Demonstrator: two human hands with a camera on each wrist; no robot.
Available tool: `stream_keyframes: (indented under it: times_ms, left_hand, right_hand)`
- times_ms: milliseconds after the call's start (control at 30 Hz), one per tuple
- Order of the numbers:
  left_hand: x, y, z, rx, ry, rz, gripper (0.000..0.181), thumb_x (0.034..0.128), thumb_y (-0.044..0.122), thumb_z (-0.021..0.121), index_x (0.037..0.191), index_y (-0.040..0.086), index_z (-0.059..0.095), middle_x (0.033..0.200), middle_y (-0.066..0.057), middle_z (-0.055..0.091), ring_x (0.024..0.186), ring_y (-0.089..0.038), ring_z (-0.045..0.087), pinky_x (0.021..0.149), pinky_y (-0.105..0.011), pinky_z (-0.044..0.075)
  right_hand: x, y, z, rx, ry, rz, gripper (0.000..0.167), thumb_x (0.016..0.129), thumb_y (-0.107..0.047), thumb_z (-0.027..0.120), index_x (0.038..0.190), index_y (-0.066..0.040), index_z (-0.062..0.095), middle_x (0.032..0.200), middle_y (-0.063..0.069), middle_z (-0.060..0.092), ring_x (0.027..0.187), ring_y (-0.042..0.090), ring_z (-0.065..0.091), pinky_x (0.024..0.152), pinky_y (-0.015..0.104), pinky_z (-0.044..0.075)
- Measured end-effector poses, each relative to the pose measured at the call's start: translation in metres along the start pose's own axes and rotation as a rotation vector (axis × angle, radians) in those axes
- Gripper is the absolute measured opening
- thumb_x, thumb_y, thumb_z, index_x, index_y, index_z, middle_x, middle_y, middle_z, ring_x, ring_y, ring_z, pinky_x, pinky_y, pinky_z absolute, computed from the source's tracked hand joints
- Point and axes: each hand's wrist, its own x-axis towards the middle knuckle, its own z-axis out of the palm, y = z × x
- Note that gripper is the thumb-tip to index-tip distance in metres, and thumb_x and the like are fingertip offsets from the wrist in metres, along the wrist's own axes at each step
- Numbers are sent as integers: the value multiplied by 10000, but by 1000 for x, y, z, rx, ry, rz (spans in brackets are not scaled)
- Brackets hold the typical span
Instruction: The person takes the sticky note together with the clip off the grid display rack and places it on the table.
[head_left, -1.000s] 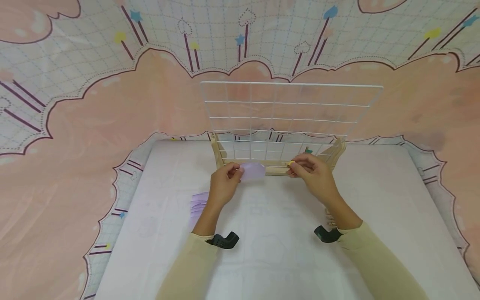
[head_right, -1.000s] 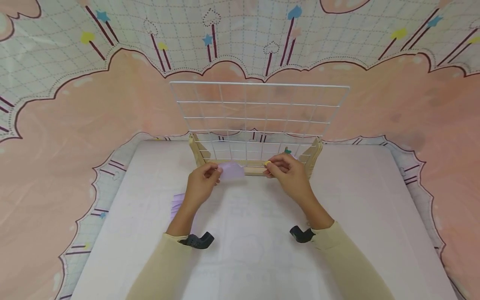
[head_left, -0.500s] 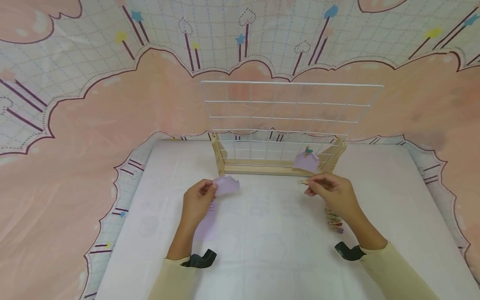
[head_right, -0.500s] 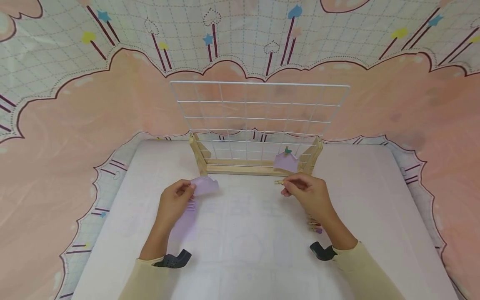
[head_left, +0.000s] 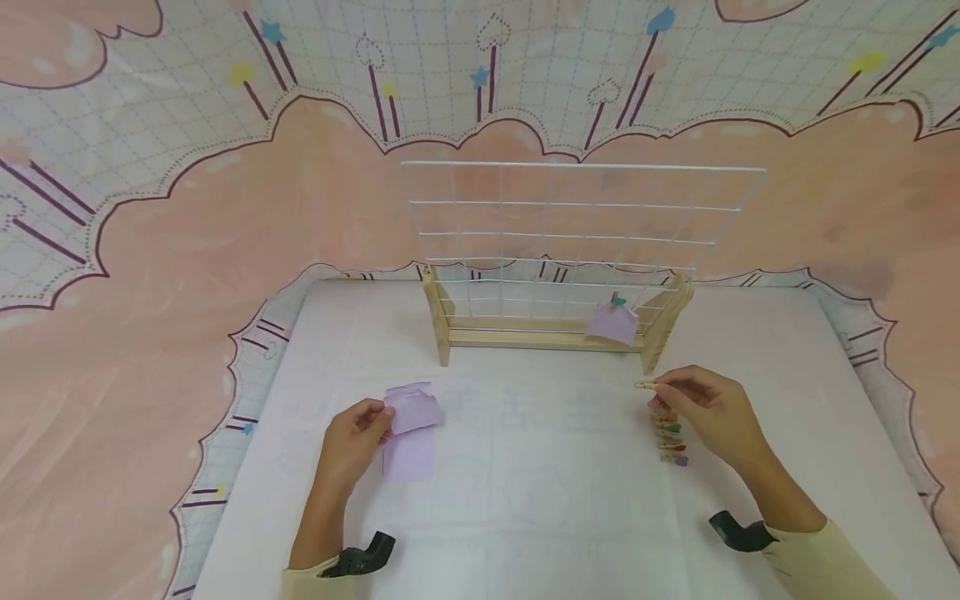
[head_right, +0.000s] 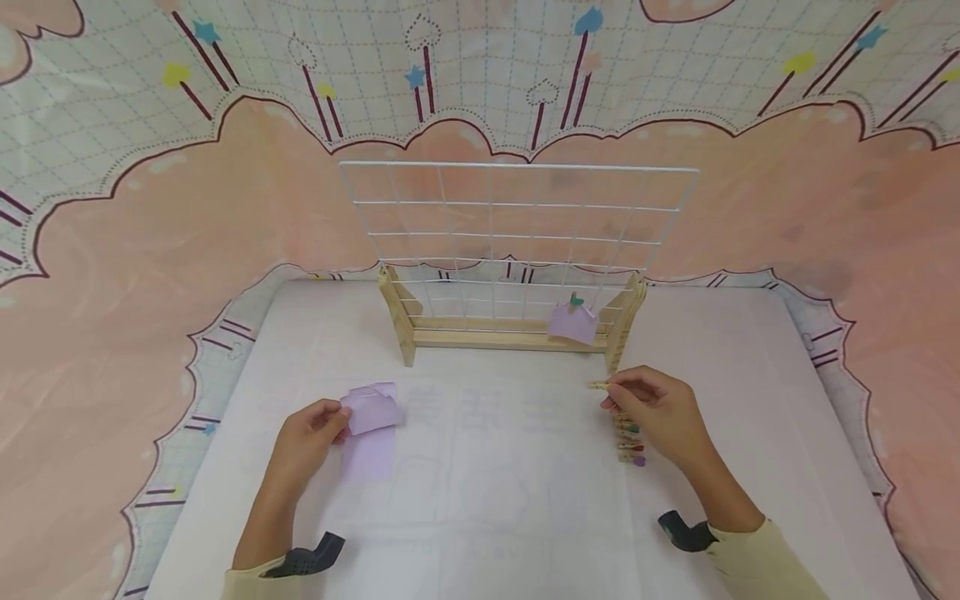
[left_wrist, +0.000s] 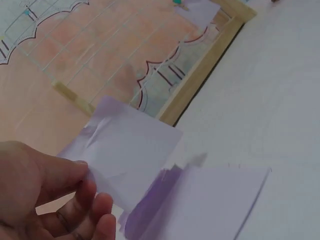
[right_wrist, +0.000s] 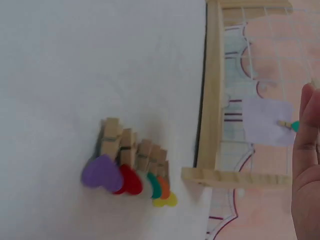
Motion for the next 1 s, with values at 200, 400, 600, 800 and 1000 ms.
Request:
stream_keyframes:
  times_ms: [200, 400, 600, 800, 1000]
  left_hand:
    - [-9, -14, -8, 61, -9, -46, 204, 1002, 191, 662, 1079, 7, 706, 902, -104, 690, 782, -123, 633, 695, -177, 552]
    - [-15, -22, -13, 111, -39, -72, 191, 1001, 185, 656, 1083, 18, 702, 852, -77, 676, 740, -144, 613, 642, -222, 525]
    - [-22, -28, -12, 127, -85, -64, 184, 993, 162, 666, 1080, 4, 701, 819, -64, 677, 686, -142, 593, 600, -234, 508]
    - [-25, -35, -13, 77, -106, -72, 171, 999, 151, 653, 1070, 1, 692, 825, -67, 680, 708, -144, 607, 628, -236, 524]
    - [-28, -39, -15, 69, -167, -81, 188, 982, 141, 672, 1082, -18, 682, 825, -64, 670, 724, -133, 600, 650, -239, 533]
  right_hand:
    - [-15, 9, -11, -76, -37, 107, 145, 979, -128, 693, 1066, -15, 720, 983, -33, 768, 862, 56, 743, 777, 180, 587]
    - [-28, 19, -18, -74, -81, 161, 163, 971, -135, 704, 1059, 2, 701, 991, 2, 778, 874, 120, 756, 766, 233, 605]
    - [-40, 23, -22, -128, -120, 237, 314, 979, -212, 702, 1215, -5, 675, 1129, 112, 754, 934, 59, 738, 780, 205, 595]
    - [-46, 27, -26, -192, -146, 364, 352, 958, -315, 725, 1215, -75, 721, 1248, 137, 719, 974, -68, 668, 804, 145, 546]
    - [-53, 33, -29, -105, -194, 413, 361, 950, -264, 735, 1222, -28, 698, 1203, 99, 739, 978, -22, 695, 809, 164, 550]
